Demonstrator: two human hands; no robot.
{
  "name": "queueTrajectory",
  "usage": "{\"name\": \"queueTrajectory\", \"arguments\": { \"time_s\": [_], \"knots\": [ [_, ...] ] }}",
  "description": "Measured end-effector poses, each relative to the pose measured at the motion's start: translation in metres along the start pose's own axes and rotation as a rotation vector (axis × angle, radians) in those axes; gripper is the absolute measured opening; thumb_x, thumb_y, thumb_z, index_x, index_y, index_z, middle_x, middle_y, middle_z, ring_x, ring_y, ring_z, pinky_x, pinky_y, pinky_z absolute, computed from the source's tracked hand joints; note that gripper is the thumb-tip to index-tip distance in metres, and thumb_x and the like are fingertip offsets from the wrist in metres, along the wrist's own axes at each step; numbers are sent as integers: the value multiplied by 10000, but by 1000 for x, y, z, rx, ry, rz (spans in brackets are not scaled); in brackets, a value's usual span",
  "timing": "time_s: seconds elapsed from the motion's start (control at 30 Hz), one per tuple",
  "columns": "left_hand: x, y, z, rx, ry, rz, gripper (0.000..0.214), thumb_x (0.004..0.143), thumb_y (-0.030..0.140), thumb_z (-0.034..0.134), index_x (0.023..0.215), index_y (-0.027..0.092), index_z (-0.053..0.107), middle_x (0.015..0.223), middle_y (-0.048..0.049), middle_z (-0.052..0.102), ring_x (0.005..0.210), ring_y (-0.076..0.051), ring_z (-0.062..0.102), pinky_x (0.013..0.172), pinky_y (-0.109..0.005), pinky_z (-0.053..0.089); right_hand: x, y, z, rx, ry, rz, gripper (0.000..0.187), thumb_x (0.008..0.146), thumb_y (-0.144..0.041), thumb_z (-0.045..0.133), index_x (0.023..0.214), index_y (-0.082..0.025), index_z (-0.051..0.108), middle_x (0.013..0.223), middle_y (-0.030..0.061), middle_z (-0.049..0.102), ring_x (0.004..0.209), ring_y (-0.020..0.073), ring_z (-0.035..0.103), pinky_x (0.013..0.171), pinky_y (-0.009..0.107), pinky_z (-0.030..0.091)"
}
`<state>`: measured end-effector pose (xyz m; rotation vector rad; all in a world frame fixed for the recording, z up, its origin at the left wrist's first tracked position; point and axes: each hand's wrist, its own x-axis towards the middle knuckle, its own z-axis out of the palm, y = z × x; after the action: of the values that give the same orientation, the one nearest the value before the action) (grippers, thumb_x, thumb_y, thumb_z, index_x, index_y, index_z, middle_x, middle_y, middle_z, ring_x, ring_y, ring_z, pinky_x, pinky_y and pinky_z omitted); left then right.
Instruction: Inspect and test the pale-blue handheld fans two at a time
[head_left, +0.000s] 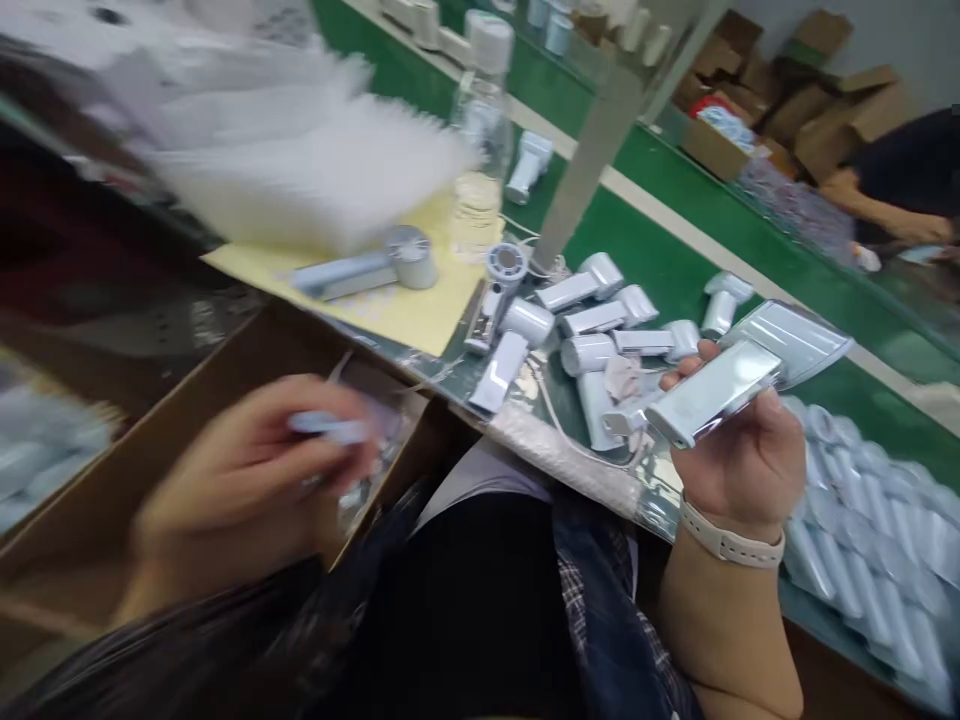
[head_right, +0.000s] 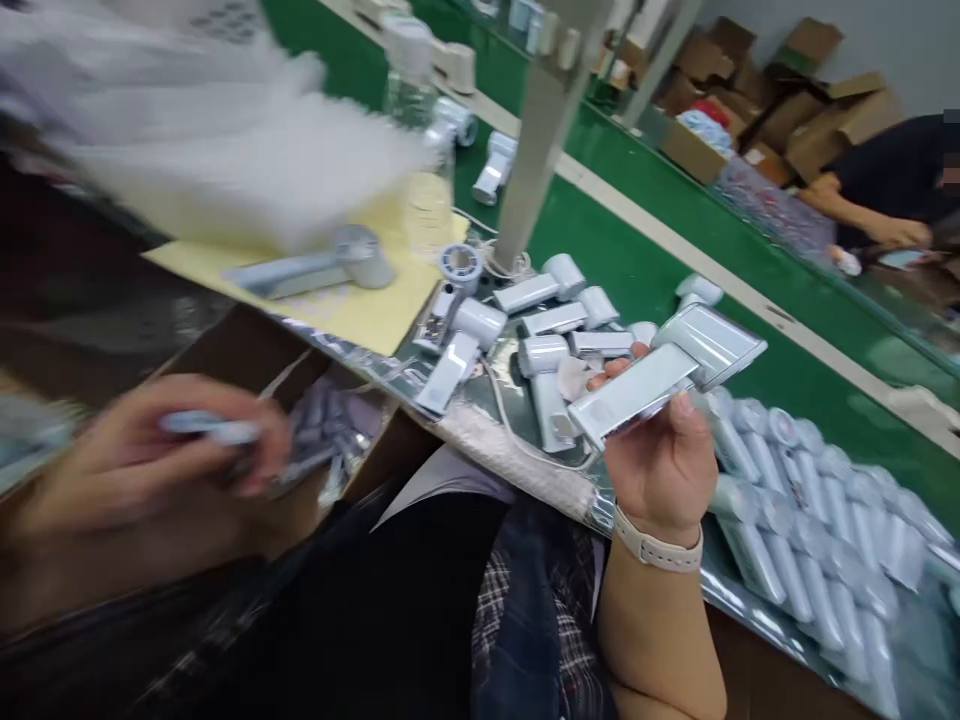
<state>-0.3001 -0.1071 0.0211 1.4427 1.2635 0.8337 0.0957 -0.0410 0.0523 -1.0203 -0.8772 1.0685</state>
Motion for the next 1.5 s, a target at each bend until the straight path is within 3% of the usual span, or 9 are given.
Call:
{"name": "queueTrajectory", "arguments": {
  "time_s": [0.07, 0.13, 0.27, 0.57, 0.83, 1.0, 1.2, 1.37, 1.5],
  "knots": [
    [21, 24, 47, -33, -61, 170, 124, 973, 271, 666, 1005, 160, 710, 857, 61, 771, 667, -38, 634, 720, -183, 494, -6, 13, 23, 29, -60, 103, 394, 867, -578, 848, 1100, -260, 845, 1036, 47, 837, 914, 252, 777, 842, 441, 666],
    [43, 36, 81, -7, -31, 294, 189, 970, 327, 682, 1054, 170, 746, 939, -9, 796, 769, -102, 679, 771, -219, 528, -13, 30, 41, 64, -90, 200, 466, 809, -641, 910, 1052, -249, 841, 1001, 41, 845, 904, 238, 783, 862, 417, 666],
    [51, 40, 109, 88, -34, 342, 305, 1048, 444, 616, 1130, 189, 761, 987, -49, 806, 864, -160, 717, 833, -247, 533, -24, 51, 56, 93, -117, 266, 492, 804, -678, 909, 1029, -247, 829, 938, 22, 837, 921, 221, 781, 957, 419, 653],
    [53, 36, 108, 223, -32, 323, 328, 1059, 447, 589, 873, 192, 676, 787, -4, 677, 724, -135, 586, 698, -237, 421, -28, 57, 59, 6, -86, 154, 504, 784, -646, 931, 1035, -230, 799, 1016, 41, 815, 906, 225, 771, 830, 404, 670],
    [59, 26, 107, 168, -31, 212, 306, 1055, 378, 577, 807, 201, 602, 771, 3, 683, 703, -135, 606, 708, -248, 428, -35, 51, 73, -200, -58, -302, 454, 851, -442, 926, 1209, -247, 726, 1392, 93, 719, 1447, 327, 610, 1188, 559, 534],
    [59, 23, 109, -61, -96, 176, 271, 1058, 326, 582, 823, 192, 610, 803, 12, 724, 621, -96, 638, 697, -222, 498, -35, 60, 72, -179, -76, -239, 447, 879, -458, 892, 1233, -255, 711, 1418, 92, 707, 1471, 332, 598, 1209, 589, 517],
    [60, 15, 112, -172, -52, 159, 241, 1029, 293, 594, 813, 187, 604, 739, 26, 668, 605, -92, 642, 691, -217, 513, -34, 69, 71, -236, -107, -278, 475, 902, -492, 882, 1258, -259, 672, 1446, 86, 697, 1443, 301, 622, 1281, 578, 431],
    [66, 12, 105, -184, -179, 165, 228, 1044, 352, 596, 880, 193, 590, 809, 8, 713, 666, -103, 680, 712, -222, 530, -25, 62, 71, -175, -174, -132, 538, 814, -505, 949, 1223, -263, 695, 1306, 83, 754, 1191, 294, 738, 1173, 559, 527],
    [68, 13, 100, -179, -195, 130, 173, 1033, 339, 605, 947, 190, 600, 841, 6, 713, 683, -106, 690, 715, -228, 535, -22, 56, 70, -195, -282, -65, 419, 802, -419, 966, 1120, -237, 763, 1119, 80, 811, 987, 260, 757, 1026, 478, 614]
  ]
}}
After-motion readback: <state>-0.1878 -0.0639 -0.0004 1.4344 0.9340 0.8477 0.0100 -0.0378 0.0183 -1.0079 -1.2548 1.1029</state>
